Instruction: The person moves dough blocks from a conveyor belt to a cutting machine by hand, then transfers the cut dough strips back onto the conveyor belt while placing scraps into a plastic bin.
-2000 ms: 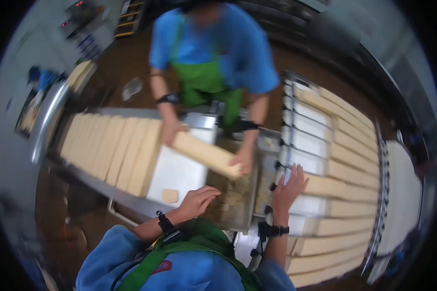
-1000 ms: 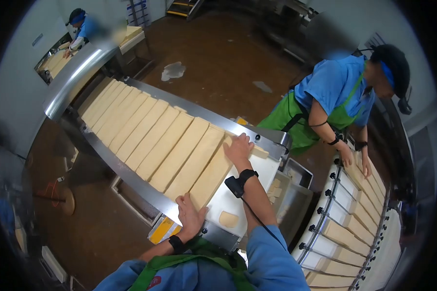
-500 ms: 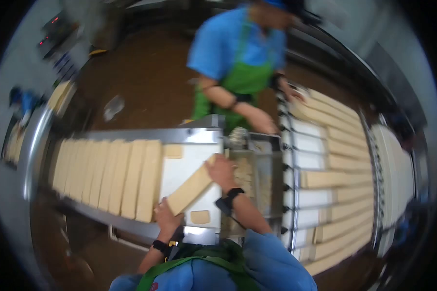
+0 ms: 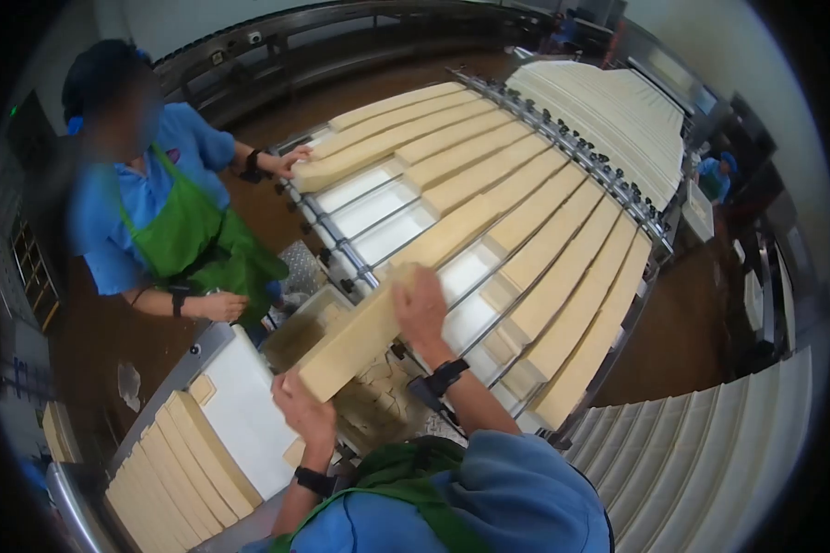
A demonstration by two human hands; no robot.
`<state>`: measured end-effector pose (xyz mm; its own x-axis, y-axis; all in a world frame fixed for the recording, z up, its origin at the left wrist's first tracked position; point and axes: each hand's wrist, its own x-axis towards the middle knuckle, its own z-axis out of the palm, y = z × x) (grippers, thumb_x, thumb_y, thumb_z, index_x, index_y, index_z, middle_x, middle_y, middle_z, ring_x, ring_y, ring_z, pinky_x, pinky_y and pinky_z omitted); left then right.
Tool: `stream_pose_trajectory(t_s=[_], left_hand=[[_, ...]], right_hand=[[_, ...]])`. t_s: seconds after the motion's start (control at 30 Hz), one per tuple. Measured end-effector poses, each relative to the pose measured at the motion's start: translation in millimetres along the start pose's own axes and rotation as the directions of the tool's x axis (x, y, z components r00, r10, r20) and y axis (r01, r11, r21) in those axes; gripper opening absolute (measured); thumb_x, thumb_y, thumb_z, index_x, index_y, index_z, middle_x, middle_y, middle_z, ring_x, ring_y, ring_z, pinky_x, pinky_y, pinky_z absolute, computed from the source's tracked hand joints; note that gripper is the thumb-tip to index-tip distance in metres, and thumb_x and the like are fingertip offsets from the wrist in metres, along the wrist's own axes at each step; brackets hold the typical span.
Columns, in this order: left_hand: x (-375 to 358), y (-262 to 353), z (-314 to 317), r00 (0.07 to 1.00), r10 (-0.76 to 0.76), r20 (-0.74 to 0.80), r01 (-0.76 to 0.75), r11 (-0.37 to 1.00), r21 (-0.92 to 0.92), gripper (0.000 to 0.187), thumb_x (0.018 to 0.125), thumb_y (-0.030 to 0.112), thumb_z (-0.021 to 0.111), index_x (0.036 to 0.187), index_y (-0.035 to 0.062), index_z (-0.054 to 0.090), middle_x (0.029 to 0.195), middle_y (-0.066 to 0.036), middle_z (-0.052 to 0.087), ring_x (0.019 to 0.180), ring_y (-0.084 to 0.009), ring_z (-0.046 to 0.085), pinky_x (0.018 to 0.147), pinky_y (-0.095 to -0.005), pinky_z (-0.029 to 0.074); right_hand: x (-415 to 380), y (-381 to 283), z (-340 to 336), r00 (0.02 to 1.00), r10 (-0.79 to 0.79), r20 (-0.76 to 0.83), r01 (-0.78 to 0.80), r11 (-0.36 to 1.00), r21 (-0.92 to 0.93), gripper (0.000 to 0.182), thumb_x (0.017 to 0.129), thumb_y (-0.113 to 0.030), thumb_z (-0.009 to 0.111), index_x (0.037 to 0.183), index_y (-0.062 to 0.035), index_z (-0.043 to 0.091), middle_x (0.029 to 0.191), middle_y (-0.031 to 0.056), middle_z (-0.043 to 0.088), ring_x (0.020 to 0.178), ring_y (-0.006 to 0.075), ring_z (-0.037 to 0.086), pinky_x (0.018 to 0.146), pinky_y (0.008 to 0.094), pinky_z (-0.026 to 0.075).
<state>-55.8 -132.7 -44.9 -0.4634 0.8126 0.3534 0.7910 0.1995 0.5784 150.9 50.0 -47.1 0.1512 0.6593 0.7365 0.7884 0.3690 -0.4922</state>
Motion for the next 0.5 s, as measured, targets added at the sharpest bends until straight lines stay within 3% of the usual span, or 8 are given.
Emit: stream_pose_trajectory(t_s=[0.03,0.07,0.13,0.2,0.27,0.3,0.37,0.5], left_hand=[[9.8,24.5,4.6,0.994,0.098,0.057,-0.097,0.995,-0.007,0.075,0.075,0.003,0.079,0.144,0.0116,0.053,0.137,-0.022,0.046,0.122,-0.0445,0.049,0.102,-0.0516,0.046],[17.9,49.8,7.5,0.992,0.108,0.06,-0.107,0.994,-0.01,0.075,0.075,0.003,0.079,0.144,0.0116,0.053,0.137,-0.022,0.046,0.122,-0.0445,0.049,0.102,-0.0516,0.046],[30.2,92.9,12.8,0.94,0.089,0.329,-0.088,0.996,-0.018,0.08,0.073,0.012,0.089,0.144,0.0104,0.052,0.139,-0.024,0.046,0.123,-0.0446,0.05,0.1,-0.052,0.047],[36.1,113.1,29.9,0.915,0.135,0.379,-0.137,0.99,-0.022,0.082,0.073,0.018,0.09,0.145,0.0119,0.052,0.138,-0.024,0.047,0.121,-0.0459,0.051,0.098,-0.052,0.048],[50.2,129.4,40.1,0.886,0.176,0.428,-0.185,0.983,-0.023,0.084,0.073,0.023,0.092,0.146,0.0134,0.051,0.137,-0.024,0.048,0.119,-0.0472,0.052,0.096,-0.052,0.05],[60.6,135.9,42.2,0.85,0.185,0.493,-0.185,0.981,-0.05,0.081,0.077,0.026,0.089,0.147,0.0141,0.05,0.136,-0.024,0.049,0.116,-0.0472,0.054,0.095,-0.052,0.05],[74.6,143.5,50.6,0.808,0.195,0.556,-0.187,0.98,-0.071,0.079,0.08,0.028,0.087,0.148,0.0147,0.049,0.134,-0.024,0.05,0.114,-0.0473,0.057,0.094,-0.0519,0.051],[73.9,130.6,109.1,0.824,0.294,0.485,-0.19,0.949,-0.252,0.063,0.094,0.023,0.072,0.15,0.0132,0.046,0.131,-0.021,0.05,0.105,-0.0443,0.062,0.09,-0.0531,0.051]], right_hand=[[11.7,26.6,-11.0,0.994,0.092,0.056,-0.092,0.996,-0.012,0.042,0.096,-0.029,0.068,0.122,0.003,0.059,0.11,0.0252,0.062,0.105,0.0451,0.06,0.091,0.0518,0.05],[23.4,50.3,-21.8,0.977,0.183,0.111,-0.181,0.983,-0.028,0.043,0.097,-0.031,0.067,0.123,0.003,0.059,0.112,0.0254,0.063,0.107,0.0451,0.061,0.091,0.0512,0.05],[43.6,88.0,-35.3,0.945,0.27,0.184,-0.255,0.962,-0.099,0.045,0.098,-0.033,0.066,0.124,0.0032,0.059,0.114,0.0255,0.064,0.108,0.0453,0.061,0.093,0.0497,0.051],[53.1,126.8,-36.6,0.901,0.352,0.253,-0.317,0.933,-0.169,0.048,0.098,-0.035,0.064,0.126,0.0034,0.059,0.116,0.0257,0.064,0.11,0.0455,0.061,0.095,0.0483,0.051],[52.8,167.2,-22.1,0.811,0.396,0.43,-0.282,0.909,-0.306,0.052,0.097,-0.039,0.064,0.127,0.0034,0.06,0.116,0.0235,0.065,0.111,0.0423,0.063,0.102,0.051,0.048],[57.3,168.4,-22.9,0.81,0.401,0.427,-0.288,0.908,-0.304,0.052,0.097,-0.039,0.064,0.127,0.0034,0.06,0.116,0.0235,0.065,0.111,0.0423,0.063,0.102,0.051,0.048],[66.7,157.4,-27.6,0.742,0.47,0.478,-0.147,0.81,-0.567,0.058,0.093,-0.044,0.068,0.126,0.0026,0.061,0.117,0.021,0.065,0.115,0.0382,0.062,0.11,0.0577,0.038],[62.6,130.6,-41.1,0.853,0.317,0.416,0.063,0.727,-0.684,0.059,0.09,-0.043,0.071,0.128,0.0015,0.061,0.126,0.0221,0.063,0.125,0.0363,0.057,0.114,0.0623,0.029]])
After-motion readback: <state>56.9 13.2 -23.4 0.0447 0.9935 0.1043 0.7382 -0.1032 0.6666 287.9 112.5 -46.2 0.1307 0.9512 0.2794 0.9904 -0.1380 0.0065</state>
